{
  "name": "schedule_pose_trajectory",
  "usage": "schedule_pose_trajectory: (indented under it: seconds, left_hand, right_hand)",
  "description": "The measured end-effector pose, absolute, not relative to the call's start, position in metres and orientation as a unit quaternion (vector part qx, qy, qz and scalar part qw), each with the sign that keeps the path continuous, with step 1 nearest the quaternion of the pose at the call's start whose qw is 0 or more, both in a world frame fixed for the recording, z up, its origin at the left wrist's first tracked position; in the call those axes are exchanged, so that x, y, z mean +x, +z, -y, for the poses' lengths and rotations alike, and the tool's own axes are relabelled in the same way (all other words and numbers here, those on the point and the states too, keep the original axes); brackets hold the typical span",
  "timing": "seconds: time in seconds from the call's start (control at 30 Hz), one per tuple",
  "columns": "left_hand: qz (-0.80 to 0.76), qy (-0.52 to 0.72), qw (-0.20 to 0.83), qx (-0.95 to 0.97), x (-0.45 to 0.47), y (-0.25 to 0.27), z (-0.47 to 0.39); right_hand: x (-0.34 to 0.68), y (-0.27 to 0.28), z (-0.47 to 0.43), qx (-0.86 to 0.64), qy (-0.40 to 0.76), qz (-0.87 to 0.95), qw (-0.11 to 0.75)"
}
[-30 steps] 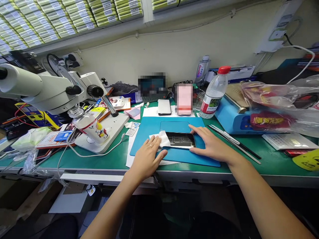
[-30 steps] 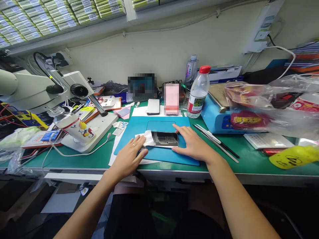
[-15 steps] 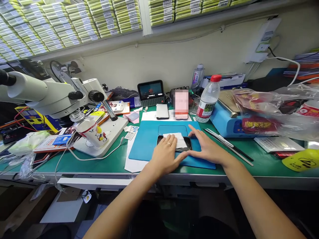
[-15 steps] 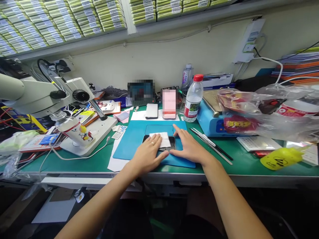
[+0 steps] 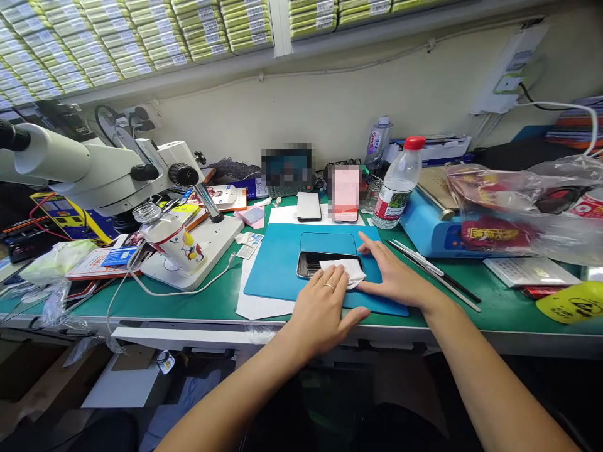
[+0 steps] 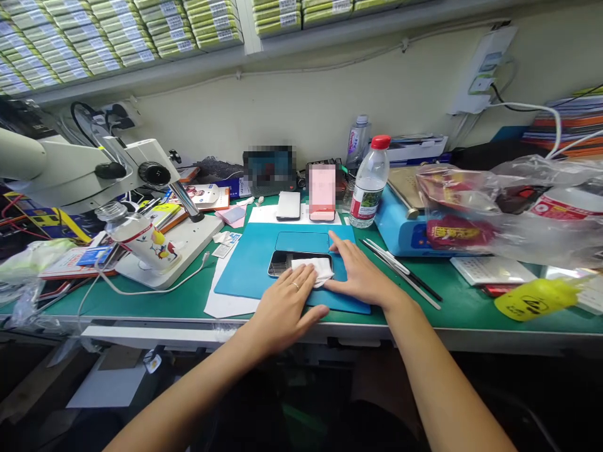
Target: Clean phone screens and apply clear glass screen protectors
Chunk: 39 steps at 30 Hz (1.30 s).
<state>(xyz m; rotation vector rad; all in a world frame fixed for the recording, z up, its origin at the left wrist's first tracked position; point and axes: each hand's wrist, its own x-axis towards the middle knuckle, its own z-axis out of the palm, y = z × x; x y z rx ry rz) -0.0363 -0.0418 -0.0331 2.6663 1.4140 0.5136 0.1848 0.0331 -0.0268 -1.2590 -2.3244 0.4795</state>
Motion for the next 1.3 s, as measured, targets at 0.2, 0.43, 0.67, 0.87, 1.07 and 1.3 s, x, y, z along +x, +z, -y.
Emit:
schedule_pose_trajectory:
  seconds: [0.2, 0.43, 0.67, 0.87, 1.07, 1.3]
  left_hand:
    - [-0.512, 0.139, 0.019, 0.848, -0.088, -0.035, 0.050]
    - [-0.494, 0.109, 0.069, 0.860, -0.111, -0.025, 0.037]
    - [-0.499, 0.123, 0.113, 0.850, -0.111, -0.025, 0.019]
    - [-0.498, 0.116, 0.073, 0.856, -0.092, -0.020, 0.012]
    - [-0.461, 0.129, 0.066, 0.876, -0.036, -0.018, 0.010]
    - [-0.423, 0.173, 0.074, 0.887, -0.013, -0.022, 0.018]
  right_hand:
    - [0.184, -0.023, -0.032, -0.471, 0.180, 0.841, 0.197]
    - [0.186, -0.023, -0.034, -0.481, 0.187, 0.836, 0.185]
    - [0.185, -0.022, -0.034, -0.483, 0.189, 0.835, 0.182]
    - [0.185, -0.022, -0.034, -0.480, 0.180, 0.837, 0.192]
    - [0.185, -0.025, -0.035, -0.463, 0.178, 0.839, 0.222]
    - [0.185, -0.023, -0.033, -0.465, 0.188, 0.833, 0.233]
